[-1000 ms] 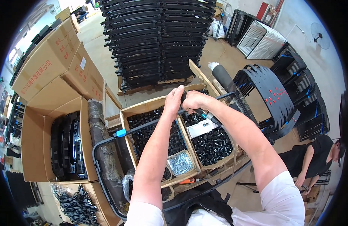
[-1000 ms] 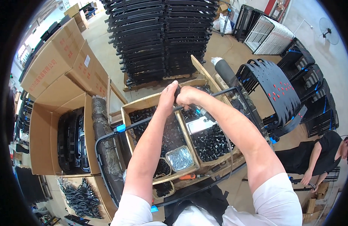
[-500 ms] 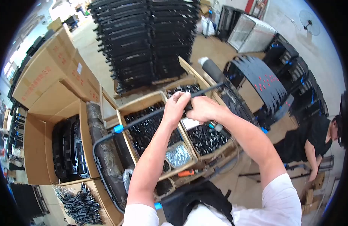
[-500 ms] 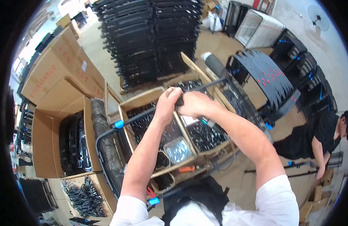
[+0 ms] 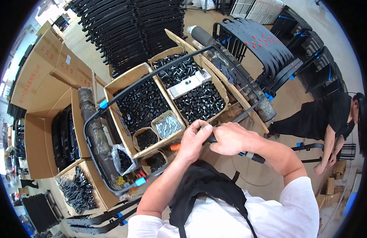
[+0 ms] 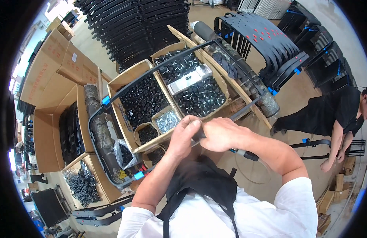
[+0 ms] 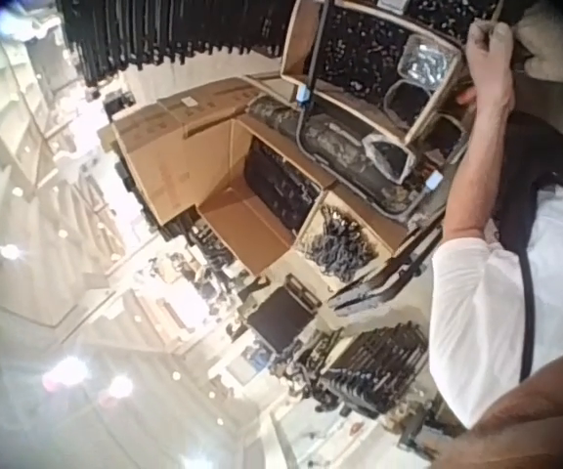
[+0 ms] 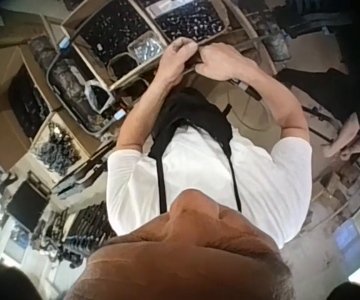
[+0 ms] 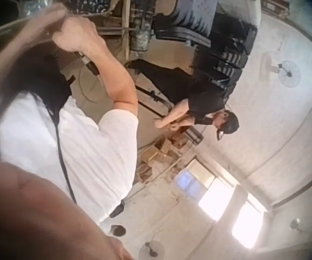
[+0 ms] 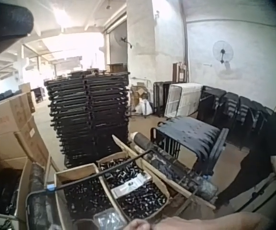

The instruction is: Connect electrical wiring and secure plastic casing components using a screwdriver in a manufacturing setting.

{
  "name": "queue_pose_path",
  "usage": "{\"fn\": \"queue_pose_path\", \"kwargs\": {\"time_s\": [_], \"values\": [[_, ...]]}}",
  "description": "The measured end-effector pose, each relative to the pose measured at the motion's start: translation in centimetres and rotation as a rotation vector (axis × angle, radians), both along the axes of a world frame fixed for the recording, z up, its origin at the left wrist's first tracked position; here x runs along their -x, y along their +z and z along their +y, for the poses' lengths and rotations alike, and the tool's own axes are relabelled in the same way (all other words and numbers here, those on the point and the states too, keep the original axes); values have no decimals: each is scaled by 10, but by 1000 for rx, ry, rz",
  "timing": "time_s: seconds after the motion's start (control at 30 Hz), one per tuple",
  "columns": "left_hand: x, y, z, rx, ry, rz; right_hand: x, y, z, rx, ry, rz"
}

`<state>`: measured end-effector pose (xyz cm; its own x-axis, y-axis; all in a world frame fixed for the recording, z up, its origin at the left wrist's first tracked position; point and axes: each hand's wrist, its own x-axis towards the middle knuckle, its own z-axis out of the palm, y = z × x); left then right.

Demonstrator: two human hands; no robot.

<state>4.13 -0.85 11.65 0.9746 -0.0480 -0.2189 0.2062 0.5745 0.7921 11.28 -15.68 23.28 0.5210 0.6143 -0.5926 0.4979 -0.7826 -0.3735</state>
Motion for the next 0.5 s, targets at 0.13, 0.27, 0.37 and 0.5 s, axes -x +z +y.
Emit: {"fn": "queue_pose_path", "kwargs": {"time_s": [0.13, 0.27, 0.37, 0.5], "values": [[7, -4, -8, -46, 74, 20, 9, -5, -9, -107, 9, -47], [17, -11, -13, -34, 98, 20, 17, -10, -15, -99, -4, -27], [21, -14, -15, -50, 111, 5, 21, -5, -15, -78, -12, -5], [21, -19, -19, -38, 133, -10, 23, -17, -17, -81, -14, -36]]}}
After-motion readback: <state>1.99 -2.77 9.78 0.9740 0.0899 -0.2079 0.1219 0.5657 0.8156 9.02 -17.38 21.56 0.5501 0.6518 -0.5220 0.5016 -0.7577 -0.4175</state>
